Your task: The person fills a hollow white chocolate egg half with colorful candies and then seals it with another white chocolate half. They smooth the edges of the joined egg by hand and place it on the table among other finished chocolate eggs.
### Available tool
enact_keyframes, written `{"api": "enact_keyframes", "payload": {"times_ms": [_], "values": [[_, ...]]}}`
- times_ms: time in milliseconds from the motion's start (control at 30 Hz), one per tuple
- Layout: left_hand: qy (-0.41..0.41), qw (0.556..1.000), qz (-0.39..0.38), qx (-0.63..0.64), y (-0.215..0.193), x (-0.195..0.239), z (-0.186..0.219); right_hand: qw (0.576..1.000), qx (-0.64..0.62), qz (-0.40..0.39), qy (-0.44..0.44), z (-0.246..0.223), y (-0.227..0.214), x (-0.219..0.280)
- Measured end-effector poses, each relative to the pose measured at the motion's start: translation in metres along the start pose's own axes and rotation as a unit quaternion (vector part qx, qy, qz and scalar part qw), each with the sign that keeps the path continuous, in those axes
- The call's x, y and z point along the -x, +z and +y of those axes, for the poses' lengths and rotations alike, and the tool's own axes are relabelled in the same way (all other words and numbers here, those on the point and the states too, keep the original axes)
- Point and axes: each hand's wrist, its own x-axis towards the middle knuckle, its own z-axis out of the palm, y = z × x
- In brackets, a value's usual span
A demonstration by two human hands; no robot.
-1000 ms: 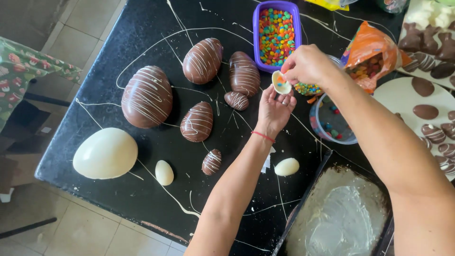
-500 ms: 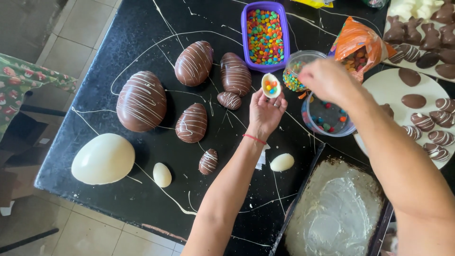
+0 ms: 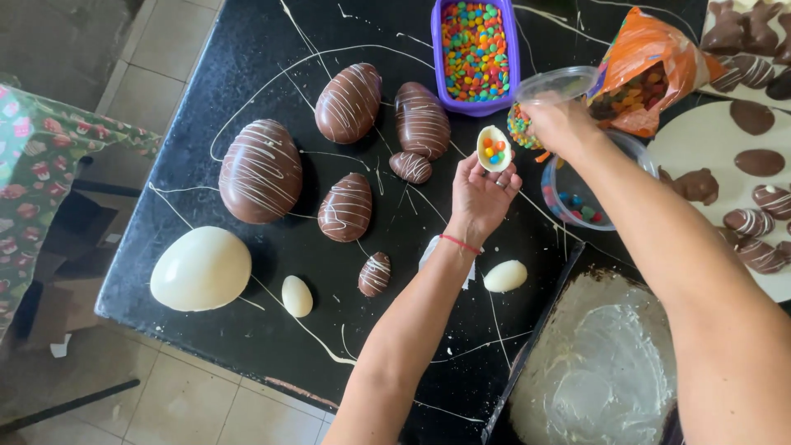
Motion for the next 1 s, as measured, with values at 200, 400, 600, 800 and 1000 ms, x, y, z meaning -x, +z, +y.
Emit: {"api": "enact_keyframes", "payload": {"times_ms": [200, 400, 600, 800, 1000], "values": [[0.001, 0.998, 0.023, -0.054, -0.001, -0.024, -0.005, 0.982, -0.109, -0.091, 0.126, -0.029, -0.097, 0.013], [0.01, 0.994, 0.05, -0.093, 0.006, -0.048, -0.013, 0.902, -0.347, -0.168, 0.195, -0.068, -0.19, 0.043], [0.011, 0.993, 0.035, -0.11, 0.014, -0.047, -0.016, 0.908, -0.332, -0.194, 0.166, -0.085, -0.199, 0.049], [0.006, 0.995, 0.028, -0.1, 0.011, -0.059, -0.015, 0.91, -0.324, -0.192, 0.174, -0.085, -0.207, 0.049], [-0.004, 0.995, 0.022, -0.093, 0.008, -0.06, -0.013, 0.901, -0.371, -0.175, 0.141, -0.075, -0.198, 0.044]]}}
